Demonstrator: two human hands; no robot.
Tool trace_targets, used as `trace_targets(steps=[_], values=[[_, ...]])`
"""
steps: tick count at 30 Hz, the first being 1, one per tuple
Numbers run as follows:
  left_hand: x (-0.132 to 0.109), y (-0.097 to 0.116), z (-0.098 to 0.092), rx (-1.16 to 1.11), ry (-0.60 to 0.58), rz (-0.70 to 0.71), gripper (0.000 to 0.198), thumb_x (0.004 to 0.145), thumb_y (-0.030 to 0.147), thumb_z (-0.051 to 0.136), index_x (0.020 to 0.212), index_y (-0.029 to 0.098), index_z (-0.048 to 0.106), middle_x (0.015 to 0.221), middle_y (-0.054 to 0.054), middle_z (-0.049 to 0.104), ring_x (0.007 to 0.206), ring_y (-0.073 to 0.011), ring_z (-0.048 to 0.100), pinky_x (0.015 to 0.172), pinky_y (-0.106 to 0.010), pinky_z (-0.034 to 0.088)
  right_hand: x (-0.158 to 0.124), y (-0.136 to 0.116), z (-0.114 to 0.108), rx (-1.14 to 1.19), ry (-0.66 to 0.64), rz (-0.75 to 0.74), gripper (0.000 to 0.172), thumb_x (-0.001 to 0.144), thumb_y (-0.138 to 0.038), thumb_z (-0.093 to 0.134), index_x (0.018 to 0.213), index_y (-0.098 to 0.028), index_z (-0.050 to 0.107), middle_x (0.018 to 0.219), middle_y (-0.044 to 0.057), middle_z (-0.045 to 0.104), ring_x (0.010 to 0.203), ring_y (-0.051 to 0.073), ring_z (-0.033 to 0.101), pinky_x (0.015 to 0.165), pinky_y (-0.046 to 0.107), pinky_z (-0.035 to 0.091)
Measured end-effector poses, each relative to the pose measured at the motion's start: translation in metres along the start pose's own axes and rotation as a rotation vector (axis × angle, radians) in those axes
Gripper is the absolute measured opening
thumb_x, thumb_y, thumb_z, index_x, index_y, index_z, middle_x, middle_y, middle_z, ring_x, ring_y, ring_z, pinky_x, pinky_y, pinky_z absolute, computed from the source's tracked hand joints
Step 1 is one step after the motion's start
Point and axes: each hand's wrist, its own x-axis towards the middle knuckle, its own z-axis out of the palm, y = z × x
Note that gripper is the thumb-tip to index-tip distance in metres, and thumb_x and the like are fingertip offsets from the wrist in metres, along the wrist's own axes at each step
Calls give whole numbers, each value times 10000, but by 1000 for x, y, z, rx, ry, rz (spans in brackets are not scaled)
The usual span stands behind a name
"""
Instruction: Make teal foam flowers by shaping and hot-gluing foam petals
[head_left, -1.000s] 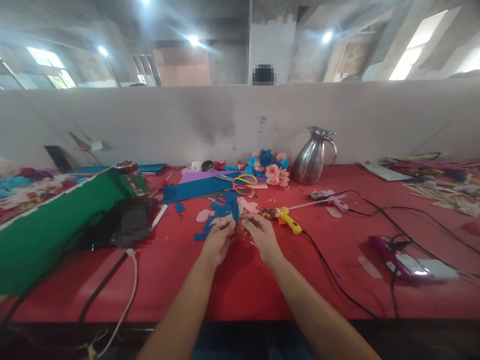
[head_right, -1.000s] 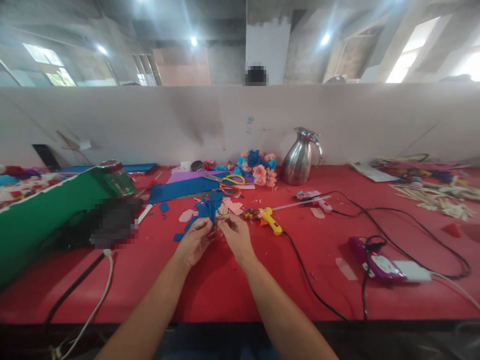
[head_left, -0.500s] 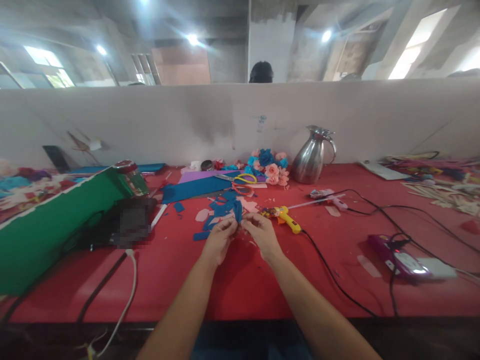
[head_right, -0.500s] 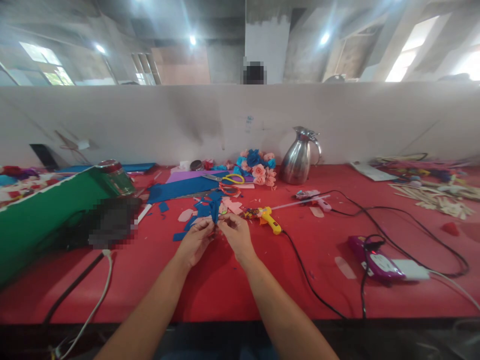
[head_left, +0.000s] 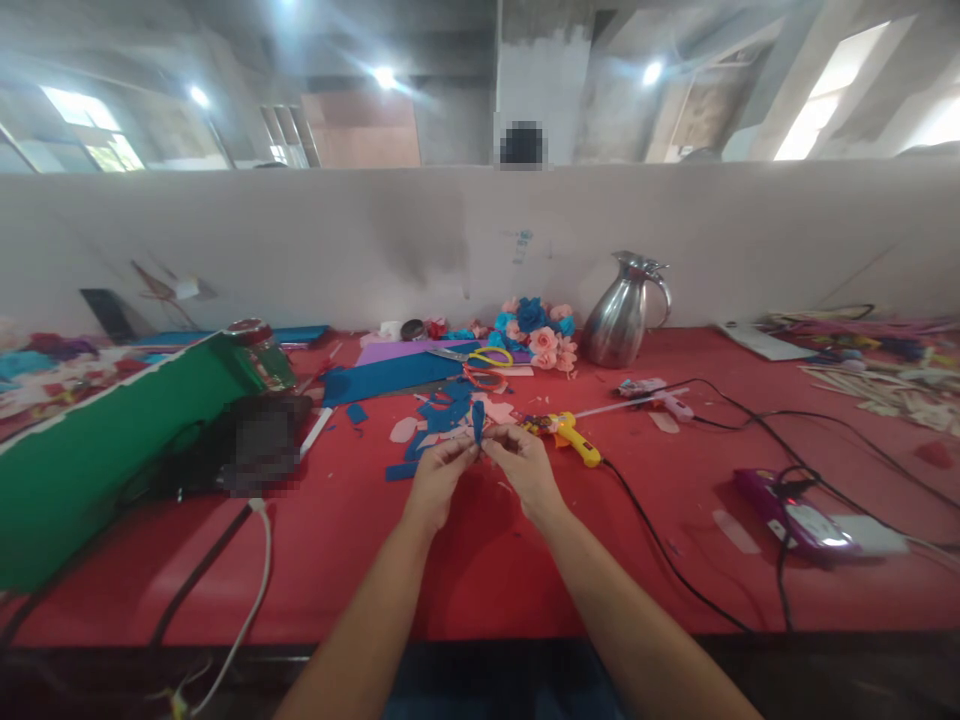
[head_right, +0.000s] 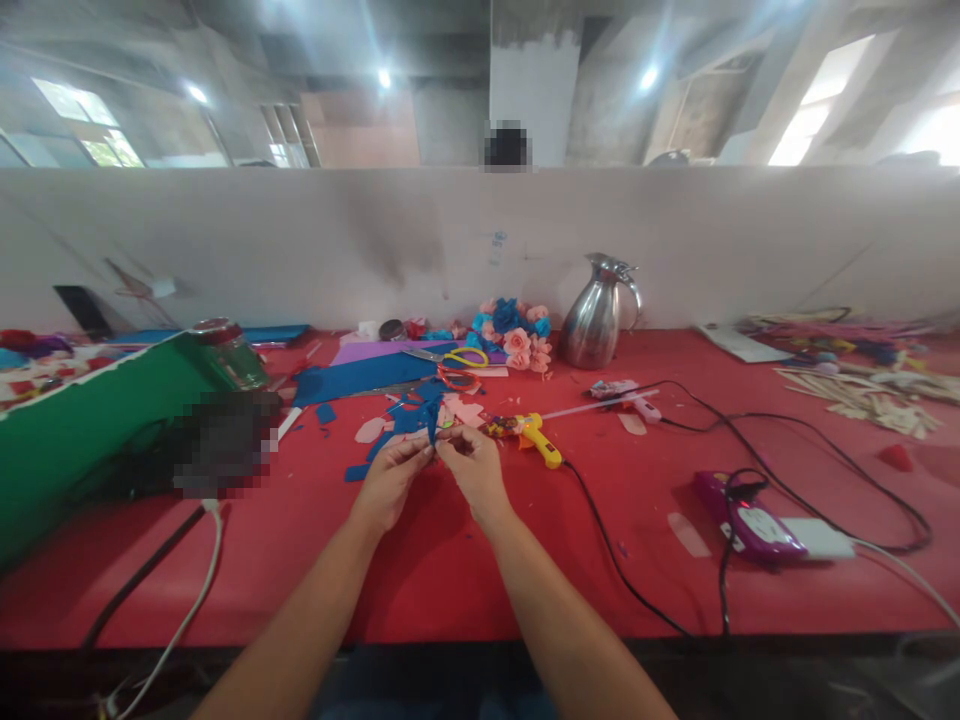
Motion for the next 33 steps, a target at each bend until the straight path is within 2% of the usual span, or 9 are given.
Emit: trace_targets(steps=[6,15,19,24,28,33], values=[[-1,4,3,77,34,57,209,680,316,737,819,162,765,739,-38,709,732,-151,586,761,-254,425,0,0,0,9,-19,-8,119,651,-266,641,736,-185,622,562,-37,602,531,132,538,573,264,430],[-3,7,6,100,33,76,217,681,315,730,854,187,762,860,-58,733,852,-194,620,854,-300,438,0,6,0,-80,-10,-94,155,682,-311,641,764,-182,618,662,0,631,613,151,569,623,277,456],[-3,10,8,146,64,124,163,666,294,734,791,195,763,822,-50,727,845,-198,614,844,-306,446,0,9,-1,-83,-5,-117,168,698,-326,634,790,-186,615,662,-4,620,602,147,556,611,272,452],[-4,16,11,97,148,150,89,583,227,774,662,196,746,748,-21,694,763,-170,587,772,-276,461,-1,8,0,-95,-44,-154,179,680,-313,656,807,-193,620,644,-24,583,577,130,509,568,251,412],[-4,17,11,47,151,149,62,571,192,760,627,189,735,715,-14,670,720,-162,572,734,-272,461,-3,4,2,-125,-56,-180,178,682,-320,658,814,-200,645,625,-29,557,562,126,473,549,249,396],[-4,18,11,45,133,171,40,583,180,752,588,190,714,686,-17,646,746,-172,575,775,-280,445,-4,4,3,-153,-64,-176,198,682,-326,662,833,-204,701,611,-25,576,544,128,463,540,256,387]])
